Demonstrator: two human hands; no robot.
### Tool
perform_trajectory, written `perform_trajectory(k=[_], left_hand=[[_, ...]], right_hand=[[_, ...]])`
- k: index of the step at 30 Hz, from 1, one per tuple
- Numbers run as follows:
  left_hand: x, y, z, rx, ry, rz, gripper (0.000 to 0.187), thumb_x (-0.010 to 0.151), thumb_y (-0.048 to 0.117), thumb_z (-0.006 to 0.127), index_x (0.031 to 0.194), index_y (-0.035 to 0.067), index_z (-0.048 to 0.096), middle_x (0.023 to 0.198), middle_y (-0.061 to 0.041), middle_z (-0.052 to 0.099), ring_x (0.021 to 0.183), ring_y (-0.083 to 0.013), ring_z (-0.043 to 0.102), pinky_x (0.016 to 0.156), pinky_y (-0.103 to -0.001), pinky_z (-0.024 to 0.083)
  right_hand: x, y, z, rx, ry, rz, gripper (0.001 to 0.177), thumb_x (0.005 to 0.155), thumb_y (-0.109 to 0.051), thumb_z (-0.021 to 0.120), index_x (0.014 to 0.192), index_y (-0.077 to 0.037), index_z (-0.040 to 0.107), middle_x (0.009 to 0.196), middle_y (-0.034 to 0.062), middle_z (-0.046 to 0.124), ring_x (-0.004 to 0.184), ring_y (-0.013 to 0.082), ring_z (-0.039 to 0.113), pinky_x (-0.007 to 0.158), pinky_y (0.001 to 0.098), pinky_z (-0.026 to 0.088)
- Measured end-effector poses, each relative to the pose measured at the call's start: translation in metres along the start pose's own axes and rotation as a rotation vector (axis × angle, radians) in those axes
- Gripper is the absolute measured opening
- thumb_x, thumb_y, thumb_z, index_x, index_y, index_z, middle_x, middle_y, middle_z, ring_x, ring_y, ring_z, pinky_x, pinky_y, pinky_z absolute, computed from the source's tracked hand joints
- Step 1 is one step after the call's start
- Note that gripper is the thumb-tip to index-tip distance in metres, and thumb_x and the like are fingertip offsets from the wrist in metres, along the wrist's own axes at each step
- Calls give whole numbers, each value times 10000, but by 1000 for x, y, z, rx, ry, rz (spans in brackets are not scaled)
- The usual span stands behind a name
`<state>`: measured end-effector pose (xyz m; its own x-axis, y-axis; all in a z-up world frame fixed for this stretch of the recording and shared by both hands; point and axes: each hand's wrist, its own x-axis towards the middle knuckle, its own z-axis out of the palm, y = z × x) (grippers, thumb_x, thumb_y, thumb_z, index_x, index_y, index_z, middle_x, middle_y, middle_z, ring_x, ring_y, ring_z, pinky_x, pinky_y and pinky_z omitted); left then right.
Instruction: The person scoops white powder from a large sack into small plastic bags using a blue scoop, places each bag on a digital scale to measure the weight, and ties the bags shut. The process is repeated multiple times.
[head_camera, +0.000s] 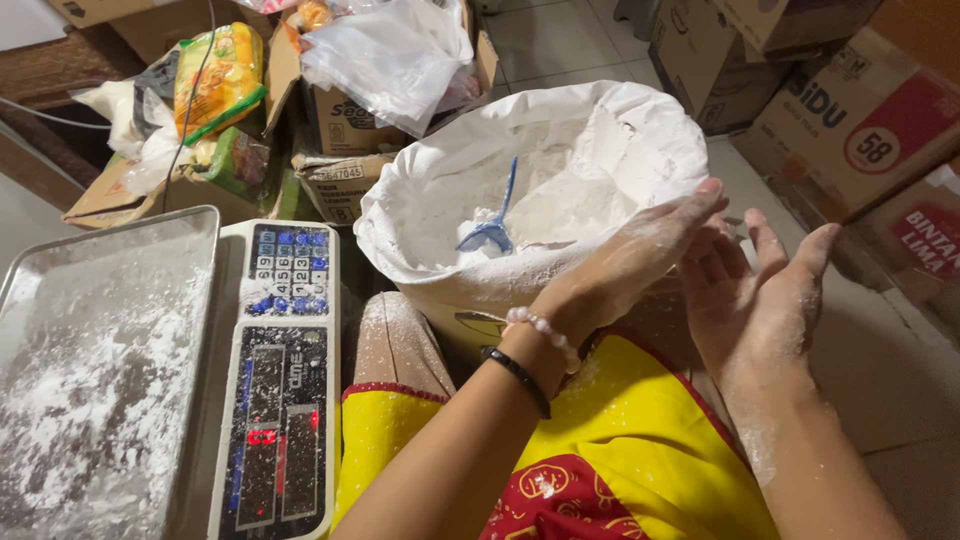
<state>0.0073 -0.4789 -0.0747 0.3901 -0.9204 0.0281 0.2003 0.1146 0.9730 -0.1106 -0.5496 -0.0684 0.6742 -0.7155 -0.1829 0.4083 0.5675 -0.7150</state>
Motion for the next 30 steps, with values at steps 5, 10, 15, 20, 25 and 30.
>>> perform_trajectory(k=[5, 10, 15, 20, 25, 30], left_hand=[[-29, 19, -12, -143, 73, -114, 791, 949, 634, 426, 1494, 63, 482, 1426, -202, 571, 1346, -298, 502, 1095, -495, 421], [-57, 38, -26, -127, 108, -59, 780, 971, 642, 409, 1493, 68, 490, 1432, -216, 574, 1347, -337, 536, 1097, -495, 457], [-80, 51, -38, -135, 158, -26, 775, 966, 634, 409, 1481, 62, 497, 1432, -218, 570, 1358, -340, 528, 1075, -494, 475], [-112, 59, -50, -106, 260, -42, 766, 963, 630, 384, 1470, 68, 503, 1447, -223, 568, 1355, -353, 542, 1086, -492, 476], [-156, 66, -70, -69, 302, 80, 749, 1001, 608, 397, 1476, 38, 490, 1463, -236, 571, 1378, -367, 553, 1112, -492, 492], [-196, 77, -87, -153, 456, 22, 672, 983, 569, 431, 1429, 81, 557, 1378, -117, 639, 1232, -247, 606, 1023, -411, 495]], right_hand=[[-14, 8, 26, -90, -52, -11, 867, 976, -679, 303, 1606, -83, 264, 1467, 188, 510, 1278, 230, 640, 1122, 378, 469], [-22, 17, 47, -161, -112, -2, 857, 984, -678, 275, 1596, -79, 304, 1484, 196, 504, 1250, 216, 625, 1097, 355, 493], [-28, 30, 63, -159, -178, 28, 841, 994, -681, 287, 1577, -79, 359, 1446, 165, 524, 1196, 203, 585, 1067, 347, 511], [-39, 44, 81, -220, -212, 79, 817, 965, -672, 293, 1557, -116, 390, 1398, 145, 540, 1209, 209, 566, 1055, 375, 471], [-55, 65, 102, -232, -364, 138, 776, 968, -634, 341, 1533, -105, 400, 1408, 131, 552, 1253, 217, 556, 1065, 350, 458], [-76, 88, 126, -202, -498, 225, 744, 987, -608, 393, 1523, -91, 411, 1363, 121, 534, 1245, 216, 539, 1053, 358, 457]])
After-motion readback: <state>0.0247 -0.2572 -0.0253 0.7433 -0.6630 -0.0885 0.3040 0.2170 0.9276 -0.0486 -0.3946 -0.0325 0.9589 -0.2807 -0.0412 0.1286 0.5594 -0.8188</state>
